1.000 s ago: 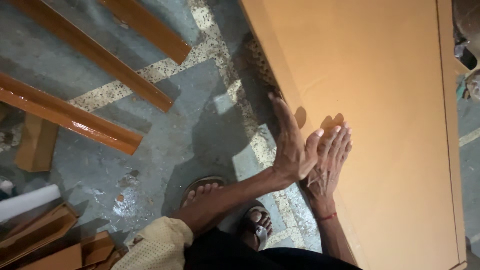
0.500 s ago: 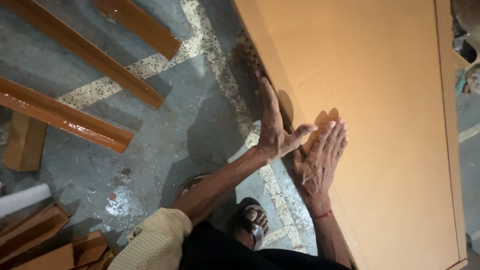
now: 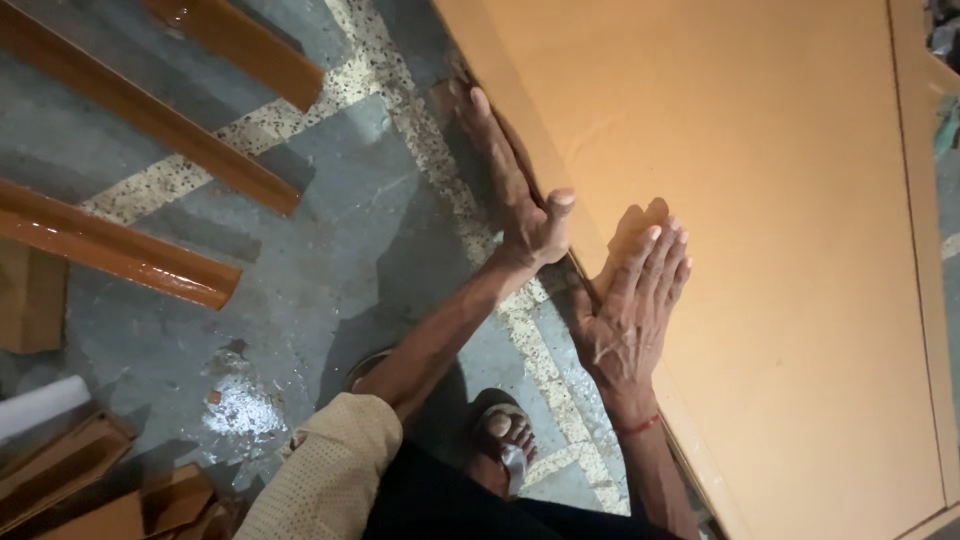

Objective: The person rubs the surface of a large flat wooden panel with both hands, moving along the edges and center. They then pick up a long, narrow wooden strip and align it with the edge of the panel, pressing it into place.

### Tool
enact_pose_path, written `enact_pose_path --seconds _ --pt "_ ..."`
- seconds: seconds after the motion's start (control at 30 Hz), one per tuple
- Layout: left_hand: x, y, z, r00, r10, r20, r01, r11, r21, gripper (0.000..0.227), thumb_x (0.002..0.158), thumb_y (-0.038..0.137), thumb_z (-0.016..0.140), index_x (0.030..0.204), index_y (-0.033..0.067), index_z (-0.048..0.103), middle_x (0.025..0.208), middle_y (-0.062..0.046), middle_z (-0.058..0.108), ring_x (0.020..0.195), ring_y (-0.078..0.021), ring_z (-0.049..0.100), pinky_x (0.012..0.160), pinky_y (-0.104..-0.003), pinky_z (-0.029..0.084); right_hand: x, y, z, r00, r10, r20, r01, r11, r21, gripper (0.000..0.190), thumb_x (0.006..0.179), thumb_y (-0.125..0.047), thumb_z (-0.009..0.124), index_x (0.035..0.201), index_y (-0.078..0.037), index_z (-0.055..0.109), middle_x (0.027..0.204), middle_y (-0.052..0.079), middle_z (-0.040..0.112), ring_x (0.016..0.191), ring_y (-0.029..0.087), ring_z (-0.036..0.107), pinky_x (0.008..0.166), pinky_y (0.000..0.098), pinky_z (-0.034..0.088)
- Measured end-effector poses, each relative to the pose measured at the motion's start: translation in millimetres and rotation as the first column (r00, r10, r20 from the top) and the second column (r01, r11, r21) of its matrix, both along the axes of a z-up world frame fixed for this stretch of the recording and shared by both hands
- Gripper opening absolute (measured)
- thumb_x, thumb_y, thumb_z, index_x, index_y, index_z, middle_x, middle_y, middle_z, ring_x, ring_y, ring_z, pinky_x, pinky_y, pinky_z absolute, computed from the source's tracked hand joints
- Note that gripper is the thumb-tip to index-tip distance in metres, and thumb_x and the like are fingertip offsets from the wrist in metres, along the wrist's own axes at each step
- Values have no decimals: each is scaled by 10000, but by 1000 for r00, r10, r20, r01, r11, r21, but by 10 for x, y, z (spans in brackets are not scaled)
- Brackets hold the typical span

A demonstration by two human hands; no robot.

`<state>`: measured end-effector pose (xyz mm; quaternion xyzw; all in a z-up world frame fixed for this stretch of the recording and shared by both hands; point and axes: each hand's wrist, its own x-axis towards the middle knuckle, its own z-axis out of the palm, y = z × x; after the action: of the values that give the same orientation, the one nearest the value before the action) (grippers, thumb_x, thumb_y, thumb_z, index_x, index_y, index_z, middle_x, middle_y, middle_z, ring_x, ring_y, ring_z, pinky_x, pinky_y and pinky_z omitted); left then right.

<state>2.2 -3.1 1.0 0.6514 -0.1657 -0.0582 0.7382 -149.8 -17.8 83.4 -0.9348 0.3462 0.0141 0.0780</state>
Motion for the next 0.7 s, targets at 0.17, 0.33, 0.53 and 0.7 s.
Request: enact_pose_path --seconds 0.17,0.33,0.53,0.7 --pt "54 -103 -65 998 51 -41 -51 999 -13 1059 972 854 231 1683 122 -54 1768 -106 -53 1618 -253 -28 1350 -467 62 -16 -42 -7 999 -11 -35 11 1000 17 986 959 -434 631 1618 96 125 1696 339 120 1601 477 100 1324 566 92" --pt "343 -238 -251 968 250 -36 -250 968 3 967 971 838 65 1681 182 17 1771 -74 50 1621 -243 74 1373 -470 74 -13 -40 -18 1000 -3 -25 3 1000 17 1014 975 -480 653 1614 83 102 1685 337 114 1592 475 96 1315 567 85" --pt "721 -289 -380 922 386 28 -382 919 -95 853 1033 770 92 1683 217 104 1722 -62 146 1599 -244 161 1364 -455 154 -10 -18 -11 1000 -2 -24 2 1000 18 1008 993 -471 646 1620 93 94 1683 362 121 1597 497 108 1321 580 95" --pt "793 -290 -357 911 412 -15 -412 906 -94 884 1045 769 31 1677 159 128 1718 -114 156 1600 -282 163 1372 -469 133 6 -21 1 1000 -4 -25 4 1000 8 1003 989 -463 648 1626 86 101 1690 348 129 1602 487 114 1324 575 94"
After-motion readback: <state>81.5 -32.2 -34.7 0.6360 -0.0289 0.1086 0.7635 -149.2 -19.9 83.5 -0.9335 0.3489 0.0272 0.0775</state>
